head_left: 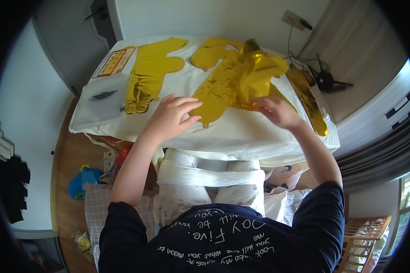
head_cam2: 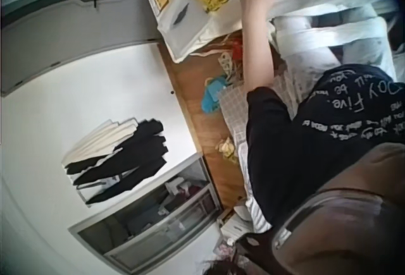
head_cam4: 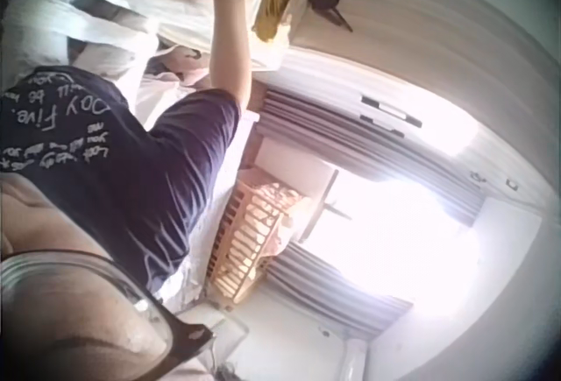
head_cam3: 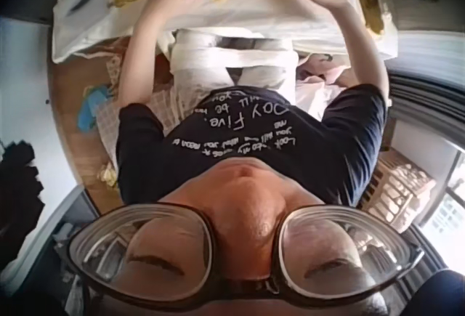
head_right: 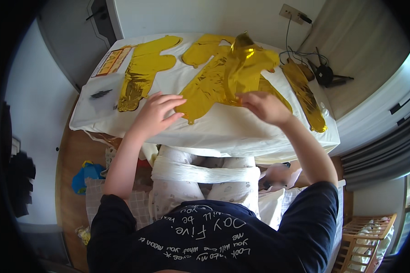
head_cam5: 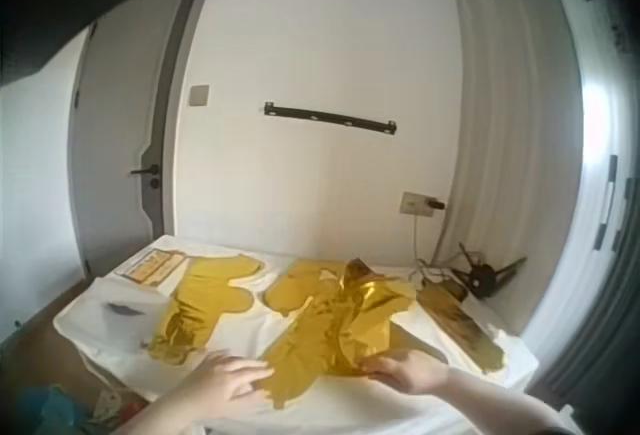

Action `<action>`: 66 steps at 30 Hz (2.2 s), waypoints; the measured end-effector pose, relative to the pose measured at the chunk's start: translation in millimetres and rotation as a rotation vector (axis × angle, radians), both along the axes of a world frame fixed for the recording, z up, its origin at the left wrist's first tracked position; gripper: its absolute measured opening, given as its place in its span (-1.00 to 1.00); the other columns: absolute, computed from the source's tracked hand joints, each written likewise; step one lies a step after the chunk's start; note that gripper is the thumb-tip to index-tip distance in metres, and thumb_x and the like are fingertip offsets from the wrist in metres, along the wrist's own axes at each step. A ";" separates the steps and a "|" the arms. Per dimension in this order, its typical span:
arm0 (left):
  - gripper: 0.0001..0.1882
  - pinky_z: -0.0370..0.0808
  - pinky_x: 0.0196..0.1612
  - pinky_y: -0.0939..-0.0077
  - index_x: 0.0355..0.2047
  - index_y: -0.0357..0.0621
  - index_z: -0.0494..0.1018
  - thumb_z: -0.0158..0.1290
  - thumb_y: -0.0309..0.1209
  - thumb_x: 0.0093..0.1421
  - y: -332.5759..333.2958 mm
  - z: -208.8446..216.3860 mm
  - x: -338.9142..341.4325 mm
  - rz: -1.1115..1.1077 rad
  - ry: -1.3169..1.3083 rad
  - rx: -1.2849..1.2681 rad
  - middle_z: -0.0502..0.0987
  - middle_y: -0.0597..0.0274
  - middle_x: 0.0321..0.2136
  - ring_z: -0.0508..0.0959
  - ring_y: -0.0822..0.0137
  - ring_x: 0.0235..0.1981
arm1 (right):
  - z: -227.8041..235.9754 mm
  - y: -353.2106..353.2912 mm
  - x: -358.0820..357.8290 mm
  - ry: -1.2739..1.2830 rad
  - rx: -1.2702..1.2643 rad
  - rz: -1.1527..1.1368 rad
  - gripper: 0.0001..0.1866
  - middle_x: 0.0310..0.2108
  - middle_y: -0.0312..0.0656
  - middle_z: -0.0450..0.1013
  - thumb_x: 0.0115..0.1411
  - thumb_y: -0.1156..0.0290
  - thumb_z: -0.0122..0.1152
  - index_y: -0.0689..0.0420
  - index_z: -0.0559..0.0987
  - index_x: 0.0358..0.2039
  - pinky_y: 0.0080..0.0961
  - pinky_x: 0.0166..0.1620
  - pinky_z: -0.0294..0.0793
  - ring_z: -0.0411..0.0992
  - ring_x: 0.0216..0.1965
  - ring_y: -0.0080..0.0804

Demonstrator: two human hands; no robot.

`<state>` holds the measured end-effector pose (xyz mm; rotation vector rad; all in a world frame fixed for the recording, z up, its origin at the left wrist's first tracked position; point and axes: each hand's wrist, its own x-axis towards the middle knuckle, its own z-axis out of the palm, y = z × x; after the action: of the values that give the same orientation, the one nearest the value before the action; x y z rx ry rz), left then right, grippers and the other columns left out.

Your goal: Flattening and organizing gold foil letter balloons on a table.

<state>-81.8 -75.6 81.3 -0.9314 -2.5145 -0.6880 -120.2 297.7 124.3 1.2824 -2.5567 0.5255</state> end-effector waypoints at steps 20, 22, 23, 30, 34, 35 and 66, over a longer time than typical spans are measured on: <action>-0.30 -0.03 0.46 0.03 0.34 -0.06 0.28 0.00 0.07 0.34 34.8 -21.5 -19.7 -0.023 -0.230 -0.255 0.20 0.07 0.39 0.14 0.14 0.43 | -45.9 -24.3 -4.7 -0.178 0.255 -0.446 -0.29 0.45 0.03 0.04 0.40 -0.08 -0.05 0.15 0.26 0.37 -0.16 0.47 -0.05 -0.06 0.48 -0.04; -0.31 -0.02 0.46 0.05 0.34 -0.06 0.28 0.00 0.07 0.34 35.7 -21.1 -18.4 -0.015 -0.210 -0.260 0.20 0.09 0.39 0.14 0.15 0.43 | -50.3 -29.7 -4.7 -0.156 0.244 -0.431 -0.26 0.43 0.05 0.07 0.39 -0.12 -0.07 0.18 0.26 0.36 -0.16 0.47 -0.05 -0.03 0.47 -0.01; -0.31 -0.02 0.46 0.05 0.34 -0.06 0.28 0.00 0.07 0.34 36.2 -21.4 -18.2 -0.017 -0.213 -0.259 0.20 0.09 0.39 0.14 0.15 0.43 | -51.3 -31.8 -3.9 -0.130 0.233 -0.423 -0.23 0.42 0.07 0.10 0.38 -0.16 -0.09 0.20 0.26 0.35 -0.15 0.47 -0.05 0.00 0.46 0.02; -0.30 -0.01 0.46 0.08 0.35 -0.07 0.27 0.04 0.03 0.33 36.7 -19.6 -16.6 -0.004 -0.204 -0.255 0.20 0.11 0.39 0.15 0.15 0.43 | -51.5 -44.4 2.2 -0.174 0.248 -0.442 -0.25 0.44 0.04 0.05 0.40 -0.14 -0.10 0.16 0.22 0.38 -0.12 0.48 -0.08 -0.05 0.48 0.00; -0.29 -0.02 0.46 0.07 0.35 -0.08 0.26 0.07 0.02 0.31 35.9 -20.4 -16.6 -0.002 -0.216 -0.233 0.20 0.13 0.40 0.15 0.15 0.43 | -53.9 -43.6 1.6 -0.168 0.225 -0.442 -0.25 0.44 0.04 0.05 0.39 -0.14 -0.09 0.15 0.22 0.38 -0.10 0.48 -0.10 -0.06 0.48 0.00; -0.29 -0.02 0.46 0.07 0.35 -0.08 0.26 0.07 0.02 0.31 35.7 -20.7 -16.4 -0.005 -0.218 -0.233 0.20 0.13 0.40 0.15 0.15 0.43 | -53.6 -43.7 2.0 -0.173 0.223 -0.438 -0.25 0.44 0.04 0.05 0.39 -0.14 -0.09 0.15 0.22 0.39 -0.09 0.48 -0.10 -0.06 0.48 0.00; -0.58 0.45 0.19 0.23 0.08 0.01 0.55 0.24 -0.27 0.20 270.3 -9.0 40.2 -0.528 0.081 0.224 0.52 0.21 0.11 0.50 0.11 0.14 | -36.3 241.4 84.7 -0.012 0.092 -0.852 -0.78 -0.19 -0.17 0.61 0.23 0.25 0.26 0.04 0.68 -0.16 -0.26 -0.08 0.53 0.55 -0.16 -0.15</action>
<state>-41.6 194.7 72.3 -1.5158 -2.0697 -1.0352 -35.5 539.1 88.0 0.1197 -2.8176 0.2255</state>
